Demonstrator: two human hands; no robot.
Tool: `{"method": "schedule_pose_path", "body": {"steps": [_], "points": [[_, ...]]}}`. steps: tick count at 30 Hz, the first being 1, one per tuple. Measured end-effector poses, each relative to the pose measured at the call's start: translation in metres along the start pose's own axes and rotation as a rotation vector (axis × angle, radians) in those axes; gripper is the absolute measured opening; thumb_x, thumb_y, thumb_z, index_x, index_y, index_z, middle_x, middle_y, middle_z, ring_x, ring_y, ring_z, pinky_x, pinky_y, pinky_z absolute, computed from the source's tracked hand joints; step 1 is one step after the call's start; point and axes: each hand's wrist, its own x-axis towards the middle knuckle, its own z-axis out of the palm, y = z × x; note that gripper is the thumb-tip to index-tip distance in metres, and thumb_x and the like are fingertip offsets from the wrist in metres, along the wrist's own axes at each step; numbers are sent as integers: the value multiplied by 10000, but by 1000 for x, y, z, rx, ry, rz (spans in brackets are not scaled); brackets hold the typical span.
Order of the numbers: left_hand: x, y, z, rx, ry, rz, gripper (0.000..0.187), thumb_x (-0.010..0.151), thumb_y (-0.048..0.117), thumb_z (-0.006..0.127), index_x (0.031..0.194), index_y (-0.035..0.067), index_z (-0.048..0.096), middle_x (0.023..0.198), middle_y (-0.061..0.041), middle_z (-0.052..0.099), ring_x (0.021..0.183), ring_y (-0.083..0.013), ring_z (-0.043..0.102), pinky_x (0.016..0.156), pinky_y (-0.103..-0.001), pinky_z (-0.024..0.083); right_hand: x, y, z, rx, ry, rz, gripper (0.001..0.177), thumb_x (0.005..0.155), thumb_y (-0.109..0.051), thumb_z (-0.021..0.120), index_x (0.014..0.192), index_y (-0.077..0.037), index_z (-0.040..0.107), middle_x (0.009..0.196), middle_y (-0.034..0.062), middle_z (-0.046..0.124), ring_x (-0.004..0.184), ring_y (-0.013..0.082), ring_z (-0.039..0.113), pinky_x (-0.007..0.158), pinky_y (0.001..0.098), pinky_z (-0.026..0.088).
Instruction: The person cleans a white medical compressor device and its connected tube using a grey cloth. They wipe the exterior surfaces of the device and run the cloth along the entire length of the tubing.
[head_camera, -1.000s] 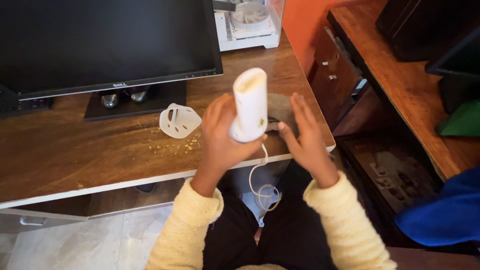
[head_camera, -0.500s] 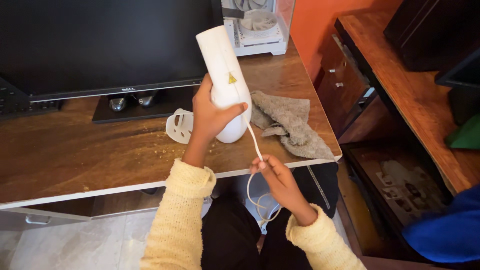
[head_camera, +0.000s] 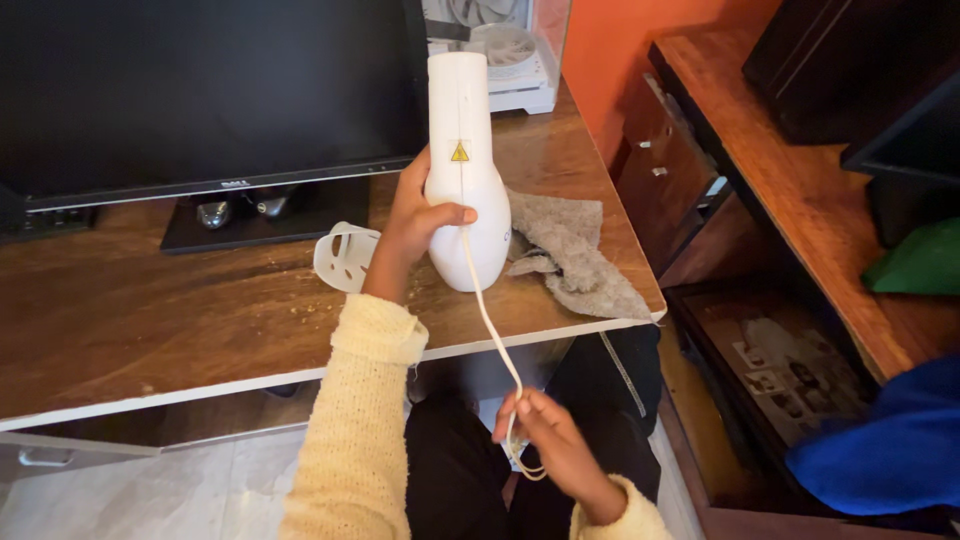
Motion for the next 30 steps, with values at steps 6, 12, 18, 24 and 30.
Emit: {"method": "schedule_pose_path", "body": {"steps": [6, 12, 18, 24, 30], "points": [[11, -13, -11, -109, -146, -44, 865, 536, 144, 742, 1366, -38, 577, 1135, -102, 678, 1046, -229, 641, 977, -306, 505, -33, 56, 2, 198, -83, 220, 272, 1065, -289, 473, 1060, -52, 608, 825, 33, 642, 822, 146, 668, 779, 287, 522], [21, -21, -14, -207, -242, -58, 923, 500, 178, 735, 1380, -48, 569, 1152, -130, 683, 1047, -250, 649, 973, -311, 501, -61, 68, -5, -482, -12, -68, 187, 1042, -147, 542, 969, -16, 653, 759, 46, 650, 701, 131, 640, 679, 280, 539], [14, -4, -2, -284, -260, -60, 937, 534, 202, 720, 1419, -22, 509, 1284, -159, 677, 1157, -276, 657, 1063, -359, 513, -74, 60, -4, -657, 70, -153, 191, 1015, -141, 574, 978, -12, 710, 761, 66, 687, 650, 139, 635, 636, 293, 512], [-21, 12, 32, 345, 85, 125, 874, 742, 150, 781, 1522, 19, 408, 1489, -189, 525, 1425, -331, 507, 1218, -431, 411, -80, 60, 6, -525, 60, -96, 209, 1033, -159, 558, 1044, -13, 707, 766, 42, 697, 656, 106, 643, 610, 261, 526], [-80, 47, 89, 842, 454, 216, 984, 772, 259, 942, 1499, -16, 339, 1451, -246, 389, 1372, -404, 436, 1142, -479, 388, -79, 51, 24, -529, -6, -66, 204, 1038, -143, 564, 1066, 0, 708, 648, 71, 617, 581, 120, 603, 551, 275, 482]]}}
